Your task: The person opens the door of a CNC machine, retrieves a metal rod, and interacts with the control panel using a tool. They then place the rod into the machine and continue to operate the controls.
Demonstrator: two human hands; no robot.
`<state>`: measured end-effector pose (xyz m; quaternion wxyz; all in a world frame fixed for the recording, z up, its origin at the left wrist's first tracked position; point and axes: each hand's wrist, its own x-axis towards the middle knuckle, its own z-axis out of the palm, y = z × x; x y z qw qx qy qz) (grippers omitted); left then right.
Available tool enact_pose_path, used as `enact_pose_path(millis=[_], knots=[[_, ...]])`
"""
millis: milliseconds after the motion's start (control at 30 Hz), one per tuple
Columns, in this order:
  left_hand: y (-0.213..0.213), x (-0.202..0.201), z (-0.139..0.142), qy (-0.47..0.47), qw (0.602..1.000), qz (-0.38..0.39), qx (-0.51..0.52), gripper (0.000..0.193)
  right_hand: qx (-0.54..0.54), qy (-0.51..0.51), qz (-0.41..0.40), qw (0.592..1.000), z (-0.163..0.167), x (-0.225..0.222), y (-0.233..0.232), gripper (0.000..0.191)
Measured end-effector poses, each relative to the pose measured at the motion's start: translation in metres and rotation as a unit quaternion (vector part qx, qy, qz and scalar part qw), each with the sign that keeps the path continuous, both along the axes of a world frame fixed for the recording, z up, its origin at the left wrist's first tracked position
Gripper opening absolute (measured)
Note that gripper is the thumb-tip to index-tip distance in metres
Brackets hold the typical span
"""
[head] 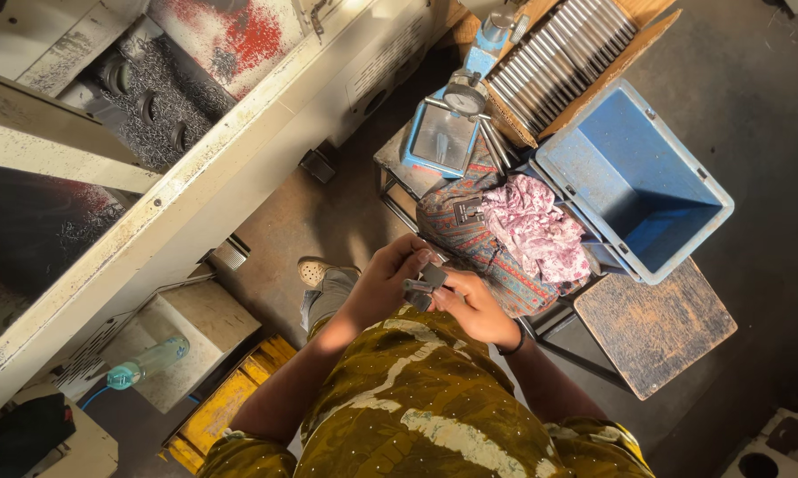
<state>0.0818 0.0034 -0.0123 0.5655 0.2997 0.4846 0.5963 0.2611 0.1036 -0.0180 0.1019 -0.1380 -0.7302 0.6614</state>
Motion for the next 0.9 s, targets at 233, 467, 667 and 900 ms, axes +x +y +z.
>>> enact_pose_path(millis=[233,467,667,900], knots=[[0.024,0.0,-0.036,-0.07,0.986,-0.07,-0.136,0.026,-0.01,0.074,-0.107,0.991,-0.062,0.004,-0.015,0.021],[0.081,0.044,-0.117,-0.075,0.949,-0.262,-0.158,0.026,-0.164,-0.014,-0.281,0.945,-0.15,0.072,-0.036,0.046],[0.129,0.112,-0.176,-0.154,0.877,-0.428,-0.157,0.027,-0.247,-0.005,-0.449,0.859,-0.159,0.11,-0.051,0.048],[0.127,0.135,-0.182,-0.158,0.843,-0.469,-0.21,0.027,-0.212,-0.048,-0.522,0.825,-0.152,0.111,-0.071,0.046]])
